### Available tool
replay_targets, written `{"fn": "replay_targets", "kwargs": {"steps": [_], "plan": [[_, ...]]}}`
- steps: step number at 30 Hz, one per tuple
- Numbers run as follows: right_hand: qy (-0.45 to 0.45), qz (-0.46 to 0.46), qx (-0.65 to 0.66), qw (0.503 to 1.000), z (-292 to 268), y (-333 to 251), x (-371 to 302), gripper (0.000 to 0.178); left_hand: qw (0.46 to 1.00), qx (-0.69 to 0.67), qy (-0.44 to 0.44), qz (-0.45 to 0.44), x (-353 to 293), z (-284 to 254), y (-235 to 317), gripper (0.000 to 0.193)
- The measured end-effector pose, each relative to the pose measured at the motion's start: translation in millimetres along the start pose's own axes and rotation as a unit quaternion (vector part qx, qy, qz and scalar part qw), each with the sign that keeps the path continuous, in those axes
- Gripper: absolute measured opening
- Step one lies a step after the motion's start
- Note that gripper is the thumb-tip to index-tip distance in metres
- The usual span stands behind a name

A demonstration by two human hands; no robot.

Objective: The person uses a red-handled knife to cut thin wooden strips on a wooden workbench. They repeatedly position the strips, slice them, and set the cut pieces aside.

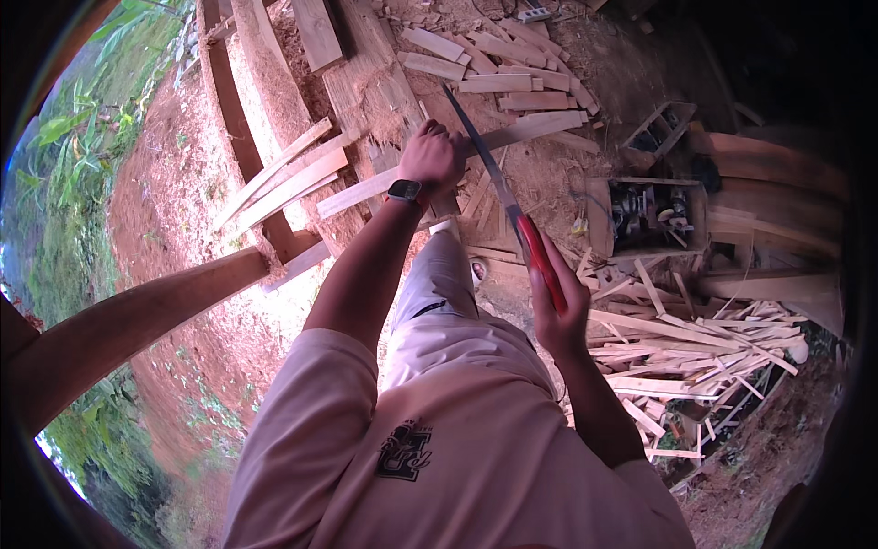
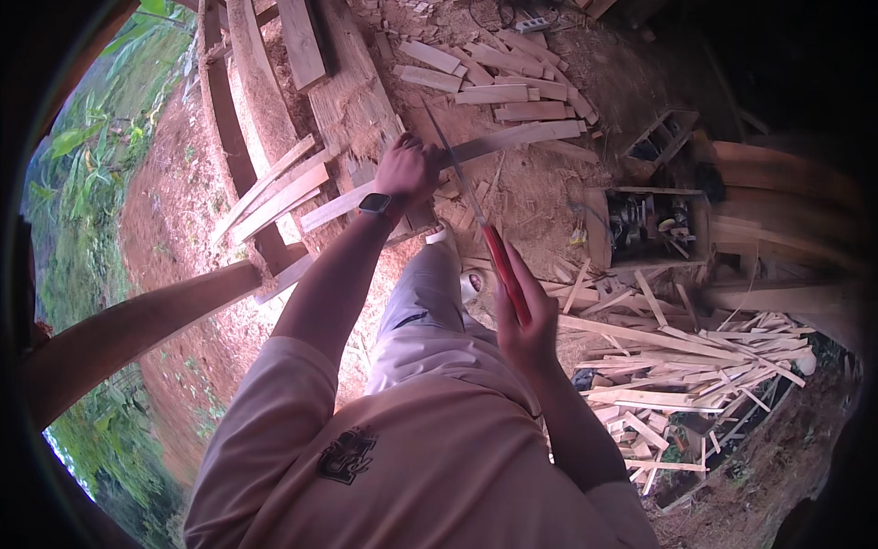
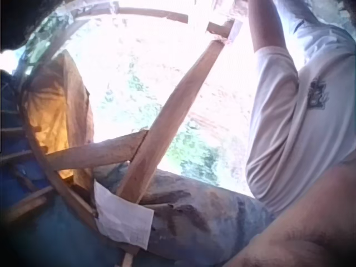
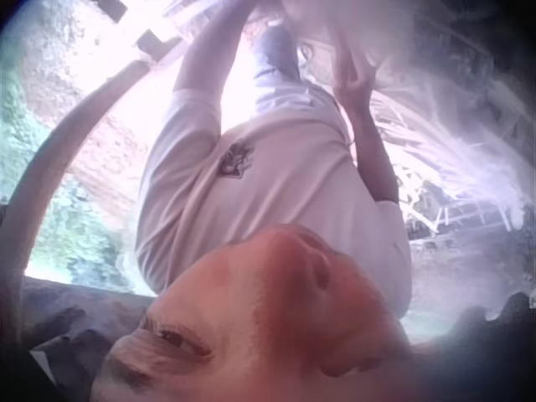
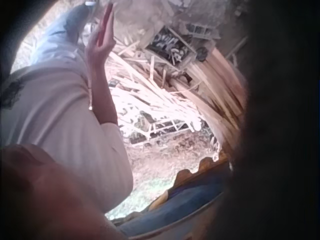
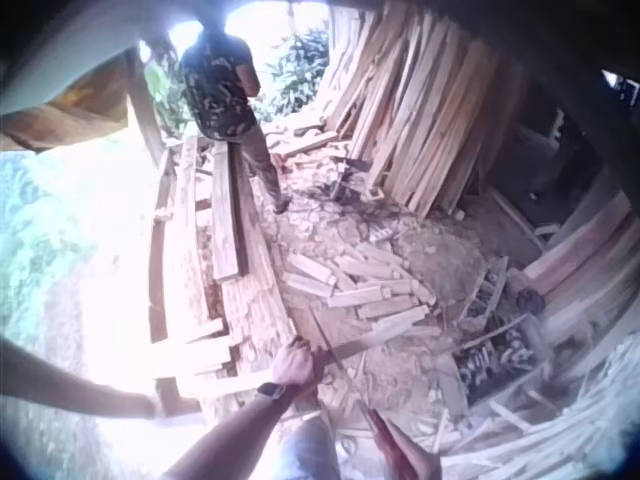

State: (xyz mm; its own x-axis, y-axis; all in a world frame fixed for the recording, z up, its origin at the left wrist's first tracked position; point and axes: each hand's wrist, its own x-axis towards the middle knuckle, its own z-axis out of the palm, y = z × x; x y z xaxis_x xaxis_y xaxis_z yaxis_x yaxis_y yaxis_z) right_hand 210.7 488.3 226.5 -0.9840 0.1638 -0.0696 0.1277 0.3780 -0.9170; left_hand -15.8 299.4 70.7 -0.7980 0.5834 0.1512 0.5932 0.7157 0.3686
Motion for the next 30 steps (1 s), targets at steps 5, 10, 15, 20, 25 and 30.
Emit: {"fn": "replay_targets", "kwargs": {"steps": [5, 10, 15, 20, 25, 30], "plan": [[0.057, -0.103, 0.017, 0.993, 67, 46, 111, 0.046, 1.0, 0.0, -0.017, 0.013, 7, -6, 11, 0.012], [-0.003, 0.01, 0.013, 1.0, 18, -2, 14, 0.05, 0.999, 0.028, -0.044, -0.014, 0, 4, 0, 0.013], [-0.017, 0.068, 0.022, 0.997, -19, -30, -19, 0.05, 0.999, 0.019, -0.035, -0.02, 2, 5, 1, 0.017], [0.008, -0.027, 0.019, 0.999, 34, 10, 71, 0.047, 0.999, 0.003, -0.029, -0.023, 5, 2, 4, 0.017], [0.014, -0.059, -0.003, 0.998, 42, 13, 73, 0.047, 0.999, 0.017, -0.033, -0.005, 3, 8, -1, 0.017], [-0.039, 0.034, -0.009, 0.999, -36, -58, -22, 0.05, 0.999, 0.037, -0.038, -0.013, 3, 6, -1, 0.018]]}}
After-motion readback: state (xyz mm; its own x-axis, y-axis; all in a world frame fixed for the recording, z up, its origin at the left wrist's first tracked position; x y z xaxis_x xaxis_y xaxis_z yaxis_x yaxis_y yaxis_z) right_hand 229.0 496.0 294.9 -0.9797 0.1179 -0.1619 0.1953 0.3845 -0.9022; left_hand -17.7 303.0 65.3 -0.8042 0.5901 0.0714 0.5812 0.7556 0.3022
